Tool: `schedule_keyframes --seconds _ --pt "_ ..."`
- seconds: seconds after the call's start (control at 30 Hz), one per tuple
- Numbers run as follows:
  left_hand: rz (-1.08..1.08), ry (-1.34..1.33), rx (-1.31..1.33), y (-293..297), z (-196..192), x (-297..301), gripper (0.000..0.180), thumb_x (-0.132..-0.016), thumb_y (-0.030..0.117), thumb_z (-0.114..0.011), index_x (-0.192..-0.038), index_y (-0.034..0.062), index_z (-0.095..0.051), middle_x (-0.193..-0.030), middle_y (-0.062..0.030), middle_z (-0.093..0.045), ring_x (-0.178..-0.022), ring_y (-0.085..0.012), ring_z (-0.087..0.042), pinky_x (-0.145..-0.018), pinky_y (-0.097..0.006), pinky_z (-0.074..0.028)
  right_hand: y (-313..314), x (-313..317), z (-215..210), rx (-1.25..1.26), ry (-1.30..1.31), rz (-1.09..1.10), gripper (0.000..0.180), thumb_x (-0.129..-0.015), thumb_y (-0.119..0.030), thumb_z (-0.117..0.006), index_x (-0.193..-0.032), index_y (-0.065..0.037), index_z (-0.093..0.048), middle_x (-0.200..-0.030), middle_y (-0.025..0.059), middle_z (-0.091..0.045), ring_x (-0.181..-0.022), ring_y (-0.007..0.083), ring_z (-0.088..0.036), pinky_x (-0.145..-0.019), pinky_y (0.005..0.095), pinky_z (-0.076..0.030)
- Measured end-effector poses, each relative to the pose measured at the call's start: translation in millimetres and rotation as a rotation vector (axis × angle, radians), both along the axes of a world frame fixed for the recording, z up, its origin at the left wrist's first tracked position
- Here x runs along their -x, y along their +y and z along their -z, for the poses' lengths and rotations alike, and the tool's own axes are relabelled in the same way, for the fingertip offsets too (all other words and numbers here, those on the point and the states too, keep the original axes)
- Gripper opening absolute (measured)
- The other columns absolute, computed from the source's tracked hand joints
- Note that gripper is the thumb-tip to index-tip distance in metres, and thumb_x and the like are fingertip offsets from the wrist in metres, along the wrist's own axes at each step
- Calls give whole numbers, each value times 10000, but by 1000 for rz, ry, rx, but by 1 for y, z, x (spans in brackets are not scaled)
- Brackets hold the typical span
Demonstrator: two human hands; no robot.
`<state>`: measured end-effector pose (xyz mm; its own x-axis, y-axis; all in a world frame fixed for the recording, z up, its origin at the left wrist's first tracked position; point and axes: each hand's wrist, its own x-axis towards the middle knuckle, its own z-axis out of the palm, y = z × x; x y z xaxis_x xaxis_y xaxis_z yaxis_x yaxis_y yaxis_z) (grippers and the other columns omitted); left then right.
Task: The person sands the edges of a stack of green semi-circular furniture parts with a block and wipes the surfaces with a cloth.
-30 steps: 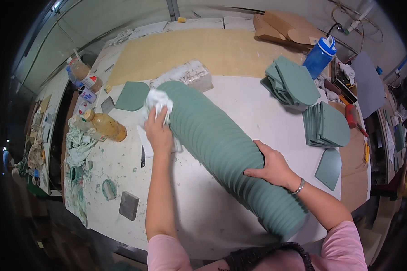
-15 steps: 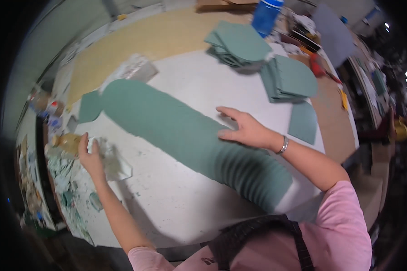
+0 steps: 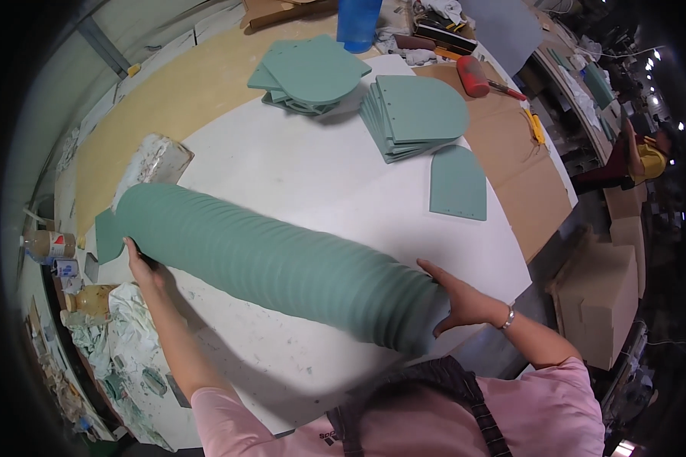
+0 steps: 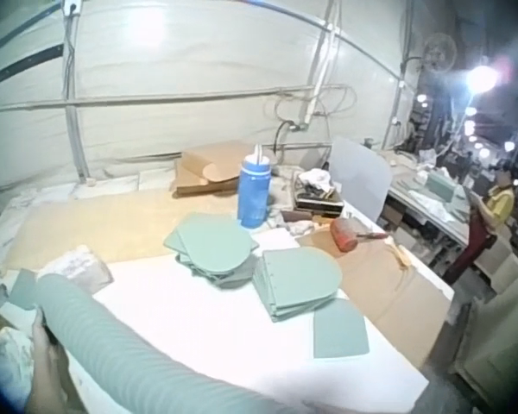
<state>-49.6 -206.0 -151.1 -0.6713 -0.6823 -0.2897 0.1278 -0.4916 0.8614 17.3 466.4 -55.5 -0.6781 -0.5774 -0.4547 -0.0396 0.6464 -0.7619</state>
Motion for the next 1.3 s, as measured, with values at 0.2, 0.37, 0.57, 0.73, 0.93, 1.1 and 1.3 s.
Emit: schedule_keyframes --seconds 0.2,0.37,0.57,0.73,0.93,1.1,1.3 --pt "-5 -13 42 26 -18 -2 682 -1054 548 -532 -1491 27 -481 -1521 -103 -528 -1341 -260 -532 -1131 -379 -419 -14 19 27 184 -24 0 1338 -495 -165 -1001 -1611 -35 -274 -1576 203 -446 -1464 329 -432 -1215 425 -377" --pt "-42 -69 92 94 -29 -12 703 -1072 575 -459 -1504 20 -460 -1499 -114 -542 -1317 -283 -557 -1113 -406 -460 -16 21 28 251 -73 64 1392 -427 -187 -1032 -1609 -31 -313 -1606 160 -442 -1491 280 -409 -1243 407 -322" --pt "-270 21 301 133 -24 -32 677 -1090 524 -452 -1456 -45 -494 -1421 -179 -590 -1228 -304 -623 -1039 -418 -515 -35 34 34 426 -106 -17 1314 -428 -220 -1029 -1567 -24 -403 -1550 180 -507 -1458 299 -453 -1217 411 -346" --pt "-329 32 437 150 -44 -20 461 -1045 395 -632 -1082 -64 -608 -1090 -163 -690 -916 -225 -672 -795 -366 -570 -23 35 55 554 -33 -72 1344 -407 -321 -1044 -1558 -23 -419 -1551 179 -505 -1459 304 -451 -1220 430 -336" --pt "-224 -187 766 161 -84 18 482 -996 406 -686 -1050 -71 -655 -1028 -162 -720 -926 -222 -665 -855 -353 -533 -22 47 45 544 5 -34 1304 -431 -412 -1024 -1542 -32 -457 -1525 146 -547 -1392 244 -534 -1177 354 -389" --pt "-75 -607 1044 191 -115 68 773 -882 668 -665 -1222 -26 -686 -1171 -230 -721 -1095 -388 -676 -988 -460 -488 -11 59 66 717 -113 97 1309 -409 -317 -1023 -1538 11 -448 -1497 150 -568 -1371 239 -540 -1184 363 -375" --pt "86 -902 1230 207 -138 136 818 -864 727 -608 -1274 23 -686 -1293 -256 -682 -1232 -413 -639 -1027 -488 -486 -16 63 75 902 -266 272 1318 -389 -300 -1018 -1517 72 -449 -1465 155 -582 -1357 246 -540 -1184 364 -361"
